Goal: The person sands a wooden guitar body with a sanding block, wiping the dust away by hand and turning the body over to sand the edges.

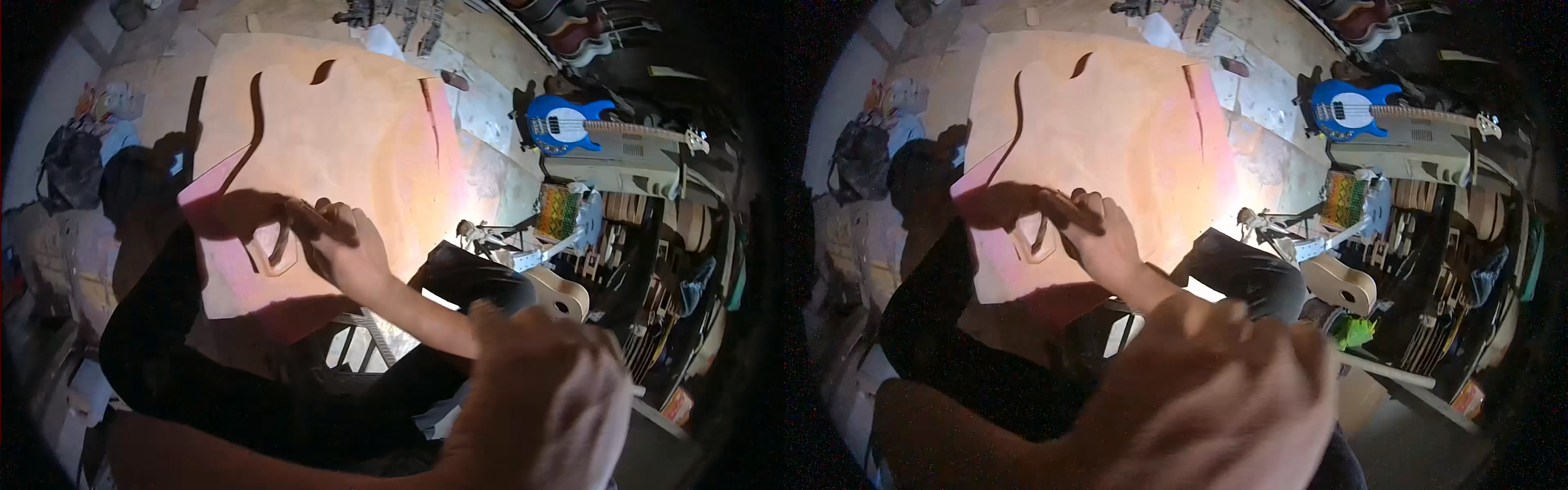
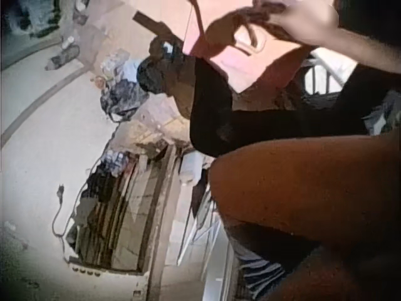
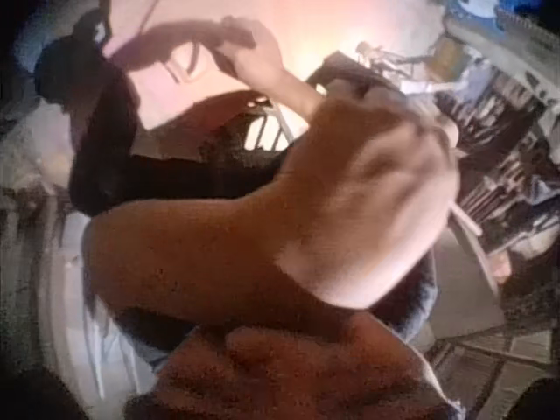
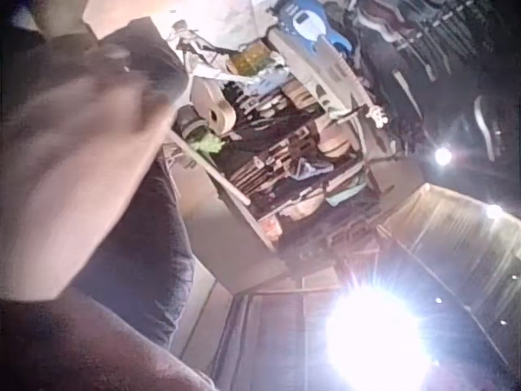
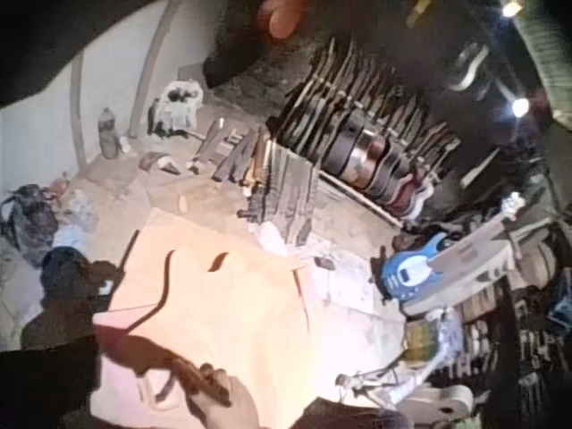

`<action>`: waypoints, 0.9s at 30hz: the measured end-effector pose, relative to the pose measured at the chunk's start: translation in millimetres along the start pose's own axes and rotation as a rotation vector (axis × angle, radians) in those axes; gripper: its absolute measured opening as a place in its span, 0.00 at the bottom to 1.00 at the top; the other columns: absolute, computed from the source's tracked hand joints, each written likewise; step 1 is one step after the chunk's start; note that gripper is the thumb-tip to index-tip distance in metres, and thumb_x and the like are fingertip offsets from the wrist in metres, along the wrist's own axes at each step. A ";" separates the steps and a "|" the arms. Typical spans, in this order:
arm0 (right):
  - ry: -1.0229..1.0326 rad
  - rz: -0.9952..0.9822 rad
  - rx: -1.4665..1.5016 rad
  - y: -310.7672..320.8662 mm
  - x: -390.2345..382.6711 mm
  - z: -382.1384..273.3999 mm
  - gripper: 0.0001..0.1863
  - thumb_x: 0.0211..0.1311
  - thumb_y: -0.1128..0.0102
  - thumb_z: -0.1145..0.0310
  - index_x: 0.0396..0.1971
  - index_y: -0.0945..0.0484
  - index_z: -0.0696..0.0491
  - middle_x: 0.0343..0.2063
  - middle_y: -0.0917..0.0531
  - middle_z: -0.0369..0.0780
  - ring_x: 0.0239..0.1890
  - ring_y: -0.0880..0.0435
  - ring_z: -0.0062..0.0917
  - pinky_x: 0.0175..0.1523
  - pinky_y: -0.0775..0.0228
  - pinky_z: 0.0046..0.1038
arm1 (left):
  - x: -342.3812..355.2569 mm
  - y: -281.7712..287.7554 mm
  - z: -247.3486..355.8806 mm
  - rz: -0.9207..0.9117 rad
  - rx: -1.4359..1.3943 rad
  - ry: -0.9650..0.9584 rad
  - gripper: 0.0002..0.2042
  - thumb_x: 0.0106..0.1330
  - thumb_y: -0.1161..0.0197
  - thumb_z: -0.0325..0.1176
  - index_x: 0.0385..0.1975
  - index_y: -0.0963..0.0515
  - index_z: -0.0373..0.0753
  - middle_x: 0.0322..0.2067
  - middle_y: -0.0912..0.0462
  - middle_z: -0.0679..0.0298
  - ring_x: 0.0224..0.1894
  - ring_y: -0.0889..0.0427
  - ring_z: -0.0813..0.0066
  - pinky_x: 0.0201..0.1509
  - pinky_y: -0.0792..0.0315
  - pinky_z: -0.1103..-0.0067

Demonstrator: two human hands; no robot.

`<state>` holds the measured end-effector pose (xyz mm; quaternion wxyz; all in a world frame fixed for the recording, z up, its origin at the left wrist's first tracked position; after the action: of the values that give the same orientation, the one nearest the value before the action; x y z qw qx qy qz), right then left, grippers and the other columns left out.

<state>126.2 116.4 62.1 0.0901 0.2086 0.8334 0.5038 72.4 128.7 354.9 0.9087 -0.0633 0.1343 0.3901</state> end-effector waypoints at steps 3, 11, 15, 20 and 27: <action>-0.261 0.192 -0.160 26.8 36.0 51.1 0.20 0.73 0.41 0.69 0.62 0.15 0.40 0.28 0.17 0.55 0.28 0.18 0.51 0.34 0.25 0.51 | -18.4 -25.9 -23.6 0.437 -0.159 -0.222 0.16 0.77 0.34 0.33 0.24 0.19 0.35 0.20 0.18 0.61 0.19 0.17 0.76 0.23 0.14 0.74; -0.171 0.031 -0.005 9.9 -13.6 1.8 0.27 0.61 0.27 0.69 0.63 0.16 0.44 0.38 0.15 0.53 0.39 0.14 0.48 0.45 0.20 0.45 | -22.0 -34.2 -17.8 0.130 -0.169 -0.137 0.14 0.76 0.35 0.42 0.38 0.17 0.35 0.28 0.16 0.59 0.33 0.14 0.69 0.46 0.15 0.67; -0.296 0.257 -0.148 43.7 17.9 60.7 0.29 0.66 0.35 0.72 0.68 0.19 0.40 0.41 0.16 0.56 0.34 0.16 0.48 0.41 0.20 0.47 | -65.4 -18.0 -101.1 0.912 0.443 -0.425 0.12 0.71 0.34 0.37 0.45 0.18 0.35 0.32 0.13 0.54 0.36 0.10 0.63 0.42 0.18 0.65; -0.162 0.136 -0.127 6.9 -19.9 11.3 0.34 0.65 0.30 0.69 0.71 0.22 0.30 0.42 0.16 0.56 0.39 0.14 0.49 0.41 0.18 0.44 | -37.5 47.2 -321.0 1.357 0.632 0.626 0.20 0.78 0.44 0.47 0.57 0.21 0.36 0.56 0.19 0.45 0.62 0.23 0.41 0.62 0.26 0.51; -0.267 0.336 -0.191 55.3 52.1 97.0 0.27 0.70 0.36 0.67 0.68 0.19 0.32 0.35 0.15 0.54 0.32 0.16 0.51 0.37 0.21 0.48 | -9.2 39.2 -353.5 1.449 0.752 0.736 0.21 0.76 0.38 0.47 0.60 0.24 0.41 0.50 0.19 0.56 0.57 0.22 0.52 0.56 0.25 0.56</action>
<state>128.6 239.5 67.6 0.1336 0.3996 0.7164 0.5561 -31.0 71.5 19.4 0.2994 0.2177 0.5433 0.7535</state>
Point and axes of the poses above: each hand's wrist, its own x-axis towards the middle knuckle, its own y-axis out of the back of the hand, z = x × y, the point moved 5 cm from there along x, towards the middle knuckle
